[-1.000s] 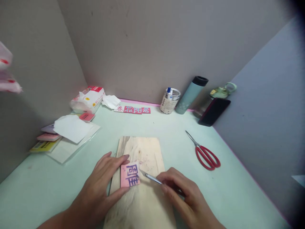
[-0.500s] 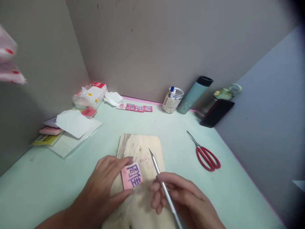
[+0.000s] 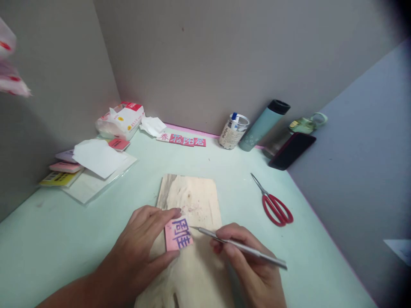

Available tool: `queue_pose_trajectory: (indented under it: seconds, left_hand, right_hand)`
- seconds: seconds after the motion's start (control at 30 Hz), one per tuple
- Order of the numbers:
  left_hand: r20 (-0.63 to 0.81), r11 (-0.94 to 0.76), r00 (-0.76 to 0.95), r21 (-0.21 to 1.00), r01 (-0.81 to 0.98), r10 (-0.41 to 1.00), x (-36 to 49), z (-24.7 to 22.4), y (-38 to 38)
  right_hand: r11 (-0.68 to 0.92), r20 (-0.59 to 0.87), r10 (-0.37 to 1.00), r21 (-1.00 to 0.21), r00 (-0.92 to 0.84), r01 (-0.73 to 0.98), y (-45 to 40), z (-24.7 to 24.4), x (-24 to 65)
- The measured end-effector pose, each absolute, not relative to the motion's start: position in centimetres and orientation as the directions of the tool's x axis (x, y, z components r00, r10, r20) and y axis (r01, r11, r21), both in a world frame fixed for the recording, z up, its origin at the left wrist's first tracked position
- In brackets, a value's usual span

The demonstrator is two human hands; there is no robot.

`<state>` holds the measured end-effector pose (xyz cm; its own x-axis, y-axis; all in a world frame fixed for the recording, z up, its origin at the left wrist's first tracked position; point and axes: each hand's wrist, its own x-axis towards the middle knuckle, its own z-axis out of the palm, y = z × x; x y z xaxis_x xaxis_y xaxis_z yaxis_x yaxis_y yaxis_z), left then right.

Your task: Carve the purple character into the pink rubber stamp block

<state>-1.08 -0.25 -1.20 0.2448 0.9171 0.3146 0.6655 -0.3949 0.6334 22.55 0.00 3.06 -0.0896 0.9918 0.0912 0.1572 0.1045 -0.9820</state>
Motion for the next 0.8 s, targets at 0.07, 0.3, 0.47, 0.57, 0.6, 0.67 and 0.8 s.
queue_pose_trajectory:
  seconds: [0.07,0.3,0.47,0.57,0.6,0.67,0.8]
  left_hand:
    - [0.318,-0.396,0.243,0.630,0.668,0.916,-1.1,-1.2,-0.2]
    - [0.303,-0.375,0.226,0.659,0.652,0.926,-1.0,-1.3,-0.4]
    - [0.307,-0.388,0.241,0.653,0.651,0.921,-0.8,-1.3,-0.3]
    - [0.305,-0.397,0.255,0.657,0.641,0.918,-0.8,-1.3,-0.3]
    - [0.300,-0.392,0.253,0.661,0.640,0.920,-0.8,-1.3,-0.3]
    - [0.292,-0.386,0.253,0.667,0.637,0.922,-0.8,-1.3,-0.3]
    - [0.306,-0.401,0.259,0.664,0.632,0.916,-0.8,-1.4,-0.3]
  right_hand:
    - [0.131,0.121,0.991,-0.964,-0.055,0.231,-0.2,2.8,22.5]
    - [0.133,0.088,0.980,-0.956,-0.177,0.260,-0.8,3.3,21.8]
    - [0.122,0.060,0.975,-0.949,-0.214,0.290,-0.8,2.7,21.5]
    - [0.081,0.035,0.988,-0.950,-0.153,0.301,-0.7,2.6,21.3]
    - [0.090,0.049,0.989,-0.948,-0.142,0.304,-0.6,2.7,21.3]
    - [0.117,0.080,0.988,-0.947,-0.133,0.298,-0.5,2.9,21.1]
    - [0.031,0.003,0.994,-0.967,-0.109,0.253,-0.5,2.7,21.0]
